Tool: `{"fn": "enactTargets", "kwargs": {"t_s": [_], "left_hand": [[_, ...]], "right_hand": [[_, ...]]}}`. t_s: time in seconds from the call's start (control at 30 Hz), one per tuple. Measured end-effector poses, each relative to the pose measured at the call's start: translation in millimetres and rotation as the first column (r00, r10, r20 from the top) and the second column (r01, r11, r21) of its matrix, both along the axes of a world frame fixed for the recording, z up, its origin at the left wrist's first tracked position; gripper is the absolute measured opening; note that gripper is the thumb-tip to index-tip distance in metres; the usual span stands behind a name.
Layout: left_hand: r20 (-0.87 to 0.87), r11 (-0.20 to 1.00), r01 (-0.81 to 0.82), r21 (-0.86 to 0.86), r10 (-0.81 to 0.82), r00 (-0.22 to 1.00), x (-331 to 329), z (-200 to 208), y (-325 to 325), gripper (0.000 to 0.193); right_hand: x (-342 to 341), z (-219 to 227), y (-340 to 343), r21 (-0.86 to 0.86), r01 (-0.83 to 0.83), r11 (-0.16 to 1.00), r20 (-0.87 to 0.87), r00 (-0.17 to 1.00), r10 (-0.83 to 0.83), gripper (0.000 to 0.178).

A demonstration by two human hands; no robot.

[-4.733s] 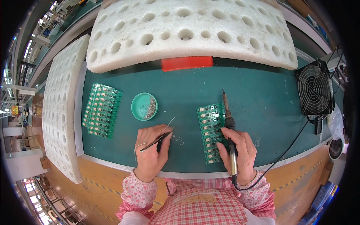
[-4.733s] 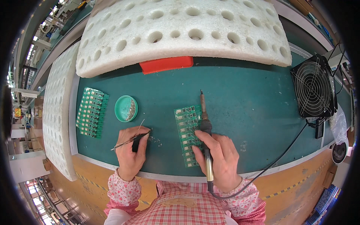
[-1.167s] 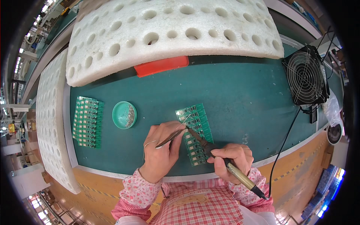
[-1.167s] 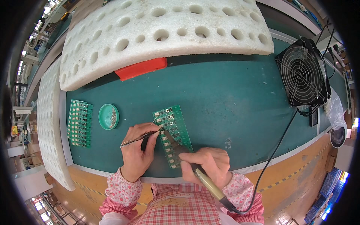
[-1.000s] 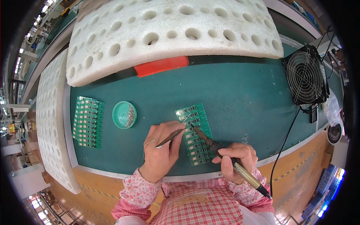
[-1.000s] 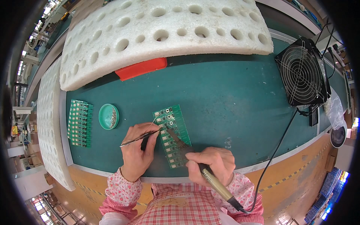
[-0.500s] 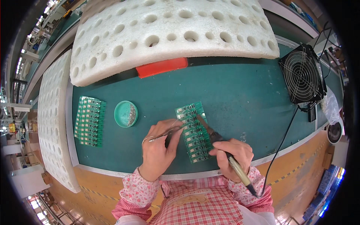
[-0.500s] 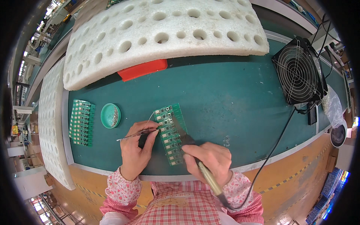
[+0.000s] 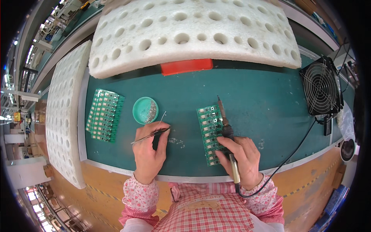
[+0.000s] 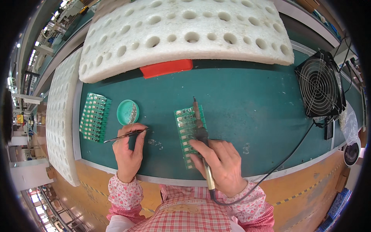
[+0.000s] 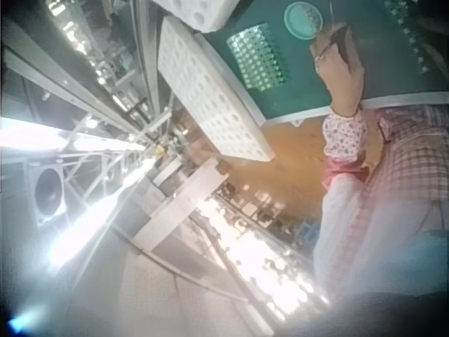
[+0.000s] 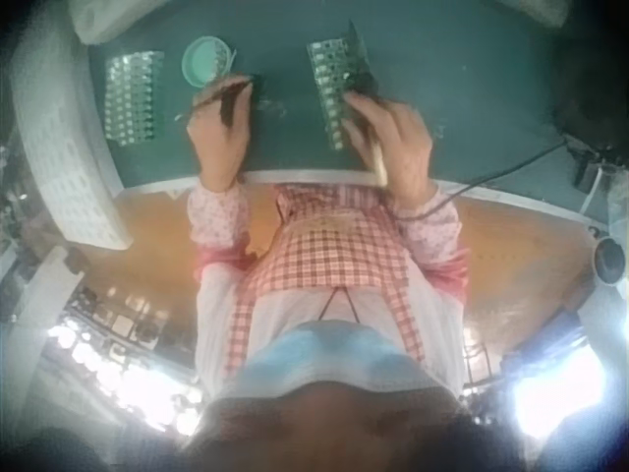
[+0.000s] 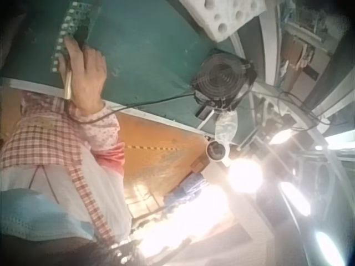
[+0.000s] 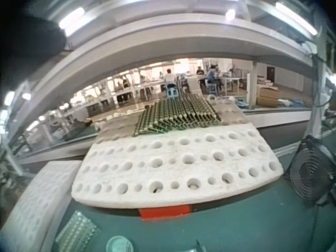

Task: The person solders electronic components onto printed circuit boards with a soldering iron and solder wire, using tweezers to position the components.

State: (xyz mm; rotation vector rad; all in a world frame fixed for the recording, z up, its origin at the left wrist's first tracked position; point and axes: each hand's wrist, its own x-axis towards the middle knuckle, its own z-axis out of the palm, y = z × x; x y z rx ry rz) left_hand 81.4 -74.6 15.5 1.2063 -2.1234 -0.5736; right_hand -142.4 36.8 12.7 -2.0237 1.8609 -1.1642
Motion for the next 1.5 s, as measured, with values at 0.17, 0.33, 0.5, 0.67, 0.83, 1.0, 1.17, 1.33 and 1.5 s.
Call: {"fn": "enactTargets", "kwargs": {"t_s": [0.17,0.33,0.5,0.67,0.83,1.0,1.17,1.33,1.5], "left_hand": [[0.023,1.000,-0.020,0.017,0.020,1.000,4.7,-2.8,4.7,0.013],[-0.022,0.998,-0.030,0.054,0.031,0.999,5.5,-5.2,6.0,0.015],[0.010,0.999,-0.006,0.032,0.005,1.000,5.9,-3.5,4.4,0.015],[0.008,0.999,0.004,0.032,-0.004,1.000,5.8,-4.2,4.1,0.017],[0.018,1.000,0.007,0.029,-0.008,1.000,6.0,-3.9,4.1,0.017],[0.014,1.000,0.014,0.024,-0.014,1.000,4.6,-3.8,4.2,0.017],[0.010,1.000,0.019,0.012,-0.019,1.000,4.5,-4.5,3.8,0.017],[0.012,1.000,0.016,0.015,-0.016,1.000,4.0,-5.1,4.6,0.016],[0.014,1.000,0.023,0.014,-0.023,1.000,2.5,-4.5,4.8,0.016]], "right_hand": [[1.6,0.8,-0.9,-0.021,0.033,0.999,0.061,0.998,-0.032,0.045],[1.9,-0.1,-0.8,-0.028,0.039,0.999,0.073,0.997,-0.037,0.043],[1.7,-0.1,-1.3,-0.038,0.044,0.998,0.077,0.996,-0.041,0.044],[1.2,-0.1,-1.5,-0.042,0.045,0.998,0.078,0.996,-0.042,0.043],[0.7,1.7,-2.0,-0.034,0.038,0.999,0.096,0.995,-0.035,0.041],[0.0,2.5,-1.4,-0.022,0.039,0.999,0.092,0.995,-0.036,0.041],[0.3,0.9,-1.6,-0.022,0.045,0.999,0.103,0.994,-0.042,0.041],[-0.4,1.3,-0.6,-0.022,0.045,0.999,0.100,0.994,-0.043,0.041],[-0.6,1.3,0.2,-0.024,0.056,0.998,0.111,0.992,-0.053,0.040]]}}
